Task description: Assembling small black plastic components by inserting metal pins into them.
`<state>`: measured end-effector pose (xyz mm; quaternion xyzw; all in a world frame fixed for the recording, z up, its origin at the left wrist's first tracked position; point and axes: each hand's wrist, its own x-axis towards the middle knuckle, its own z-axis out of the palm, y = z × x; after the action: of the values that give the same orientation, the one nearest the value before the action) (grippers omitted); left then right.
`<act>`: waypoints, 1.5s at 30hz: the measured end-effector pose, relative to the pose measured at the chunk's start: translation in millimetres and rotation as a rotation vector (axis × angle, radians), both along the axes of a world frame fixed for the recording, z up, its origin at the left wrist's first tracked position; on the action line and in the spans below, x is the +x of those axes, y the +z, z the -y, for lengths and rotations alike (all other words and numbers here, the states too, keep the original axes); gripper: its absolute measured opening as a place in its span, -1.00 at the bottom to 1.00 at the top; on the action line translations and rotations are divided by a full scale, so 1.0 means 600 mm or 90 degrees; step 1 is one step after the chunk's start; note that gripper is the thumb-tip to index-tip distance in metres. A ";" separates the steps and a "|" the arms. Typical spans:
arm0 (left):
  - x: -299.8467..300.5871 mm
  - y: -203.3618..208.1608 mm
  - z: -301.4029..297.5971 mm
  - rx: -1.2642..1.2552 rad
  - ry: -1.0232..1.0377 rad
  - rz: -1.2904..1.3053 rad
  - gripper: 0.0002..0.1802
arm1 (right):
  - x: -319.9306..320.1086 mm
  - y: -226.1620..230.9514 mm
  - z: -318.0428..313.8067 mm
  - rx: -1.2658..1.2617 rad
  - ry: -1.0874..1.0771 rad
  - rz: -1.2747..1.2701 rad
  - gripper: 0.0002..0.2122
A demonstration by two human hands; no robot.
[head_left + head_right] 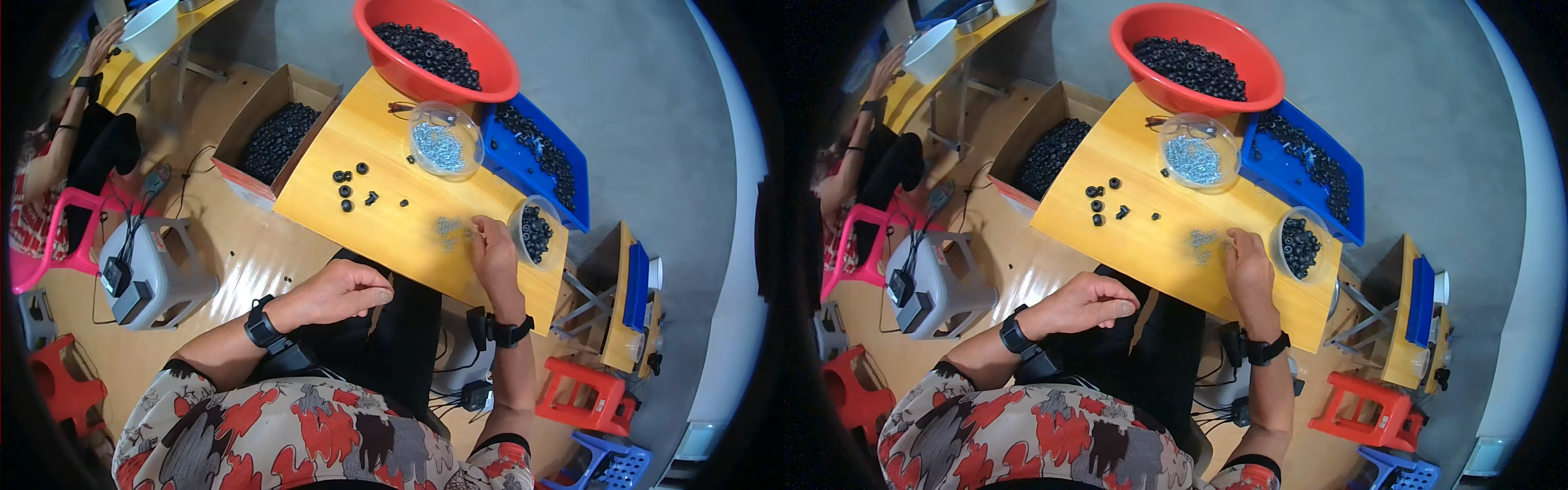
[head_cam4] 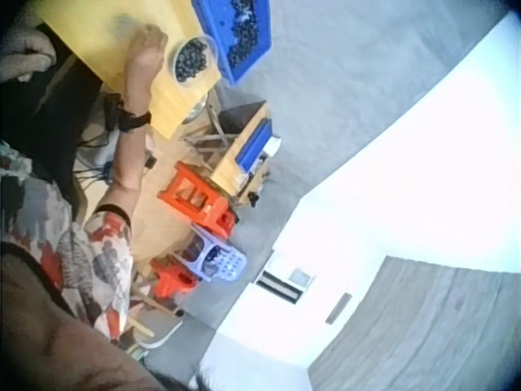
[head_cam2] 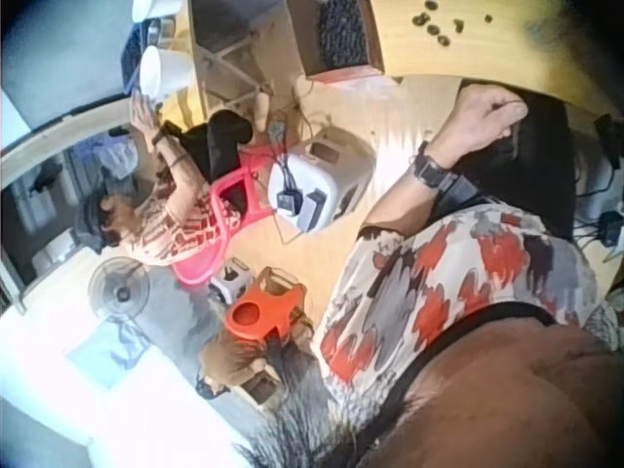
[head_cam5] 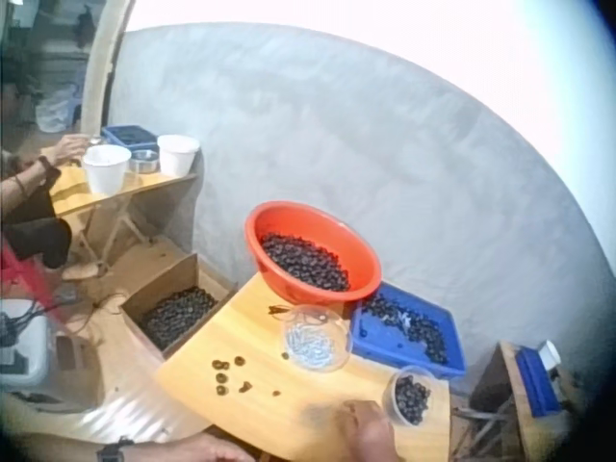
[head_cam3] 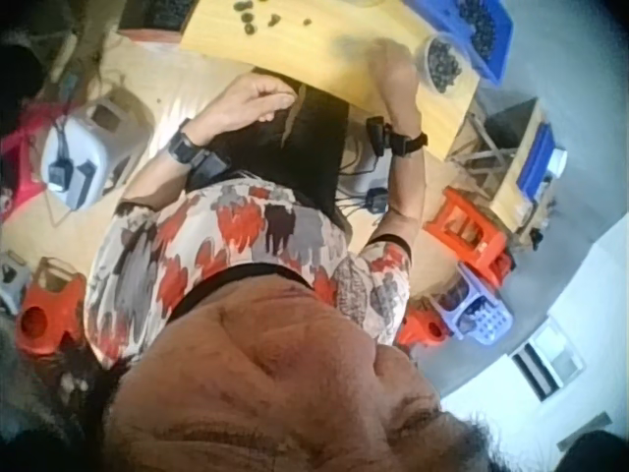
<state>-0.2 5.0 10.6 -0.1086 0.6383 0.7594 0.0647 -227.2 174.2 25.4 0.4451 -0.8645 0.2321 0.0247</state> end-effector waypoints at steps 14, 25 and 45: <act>0.003 -0.020 0.003 -0.047 -0.013 -0.018 -0.75 | 0.062 -0.006 0.136 0.104 0.117 -0.016 -0.77; 0.004 -0.022 0.003 -0.136 -0.019 -0.071 -0.76 | 0.064 -0.019 0.189 -0.005 0.198 -0.145 -0.77; 0.004 -0.030 0.001 -0.185 0.055 -0.174 -0.73 | 0.068 -0.019 0.221 -0.039 0.267 0.013 -0.75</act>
<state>1.9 4.5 -7.3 -0.0400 0.7389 0.6688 -0.0713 -186.4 41.7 13.9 0.6118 -0.7458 0.2629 -0.0190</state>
